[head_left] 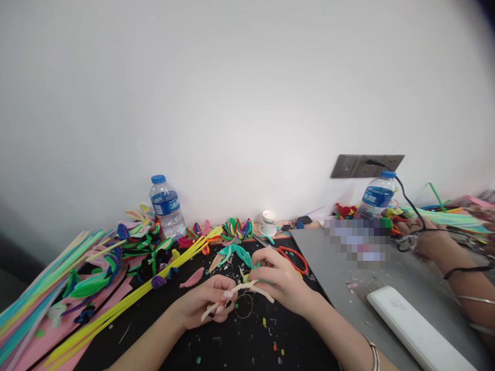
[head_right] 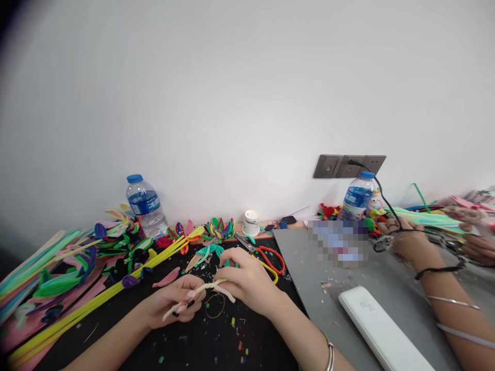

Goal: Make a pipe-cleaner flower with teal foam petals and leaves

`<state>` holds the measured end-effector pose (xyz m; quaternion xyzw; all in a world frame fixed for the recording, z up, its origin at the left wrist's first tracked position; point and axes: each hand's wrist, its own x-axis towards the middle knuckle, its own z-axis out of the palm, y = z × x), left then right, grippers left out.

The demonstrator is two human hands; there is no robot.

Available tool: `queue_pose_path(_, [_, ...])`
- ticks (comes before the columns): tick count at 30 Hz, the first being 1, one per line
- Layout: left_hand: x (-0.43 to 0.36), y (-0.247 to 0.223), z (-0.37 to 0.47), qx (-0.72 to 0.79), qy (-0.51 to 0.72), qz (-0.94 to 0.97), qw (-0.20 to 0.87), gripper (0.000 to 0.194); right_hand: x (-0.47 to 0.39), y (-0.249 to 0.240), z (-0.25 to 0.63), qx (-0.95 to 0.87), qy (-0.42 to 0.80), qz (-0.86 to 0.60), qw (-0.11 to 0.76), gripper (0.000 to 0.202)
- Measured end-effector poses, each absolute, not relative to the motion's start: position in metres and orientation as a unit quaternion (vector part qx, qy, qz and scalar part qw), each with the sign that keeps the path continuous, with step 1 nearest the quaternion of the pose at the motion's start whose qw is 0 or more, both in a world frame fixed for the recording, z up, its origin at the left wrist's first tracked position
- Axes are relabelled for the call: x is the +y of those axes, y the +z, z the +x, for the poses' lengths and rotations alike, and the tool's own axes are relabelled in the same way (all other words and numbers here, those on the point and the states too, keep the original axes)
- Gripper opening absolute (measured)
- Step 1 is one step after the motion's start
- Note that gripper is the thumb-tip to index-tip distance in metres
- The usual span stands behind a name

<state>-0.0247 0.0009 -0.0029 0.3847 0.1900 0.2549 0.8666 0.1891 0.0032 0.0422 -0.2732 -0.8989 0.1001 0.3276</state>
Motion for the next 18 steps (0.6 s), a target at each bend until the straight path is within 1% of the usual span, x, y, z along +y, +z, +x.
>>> queue_pose_path(6, [0.0014,-0.0015,-0.0252,0.210,0.269,0.386,0.857,0.022,0.0001,0.0454,0.1891,-0.913,0.074,-0.271,0.294,0.022])
queue_pose_path(13, [0.0031,-0.0003,-0.0246,0.184,0.274,0.370,0.868,0.024,0.0033,0.0415,0.1907,-0.914,0.050,-0.266,0.304,0.024])
queue_pose_path(18, [0.0022,-0.0028,-0.0257,0.196,0.275,0.378,0.862,0.024,0.0034,0.0400,0.1908,-0.916,0.059,-0.255,0.303,0.021])
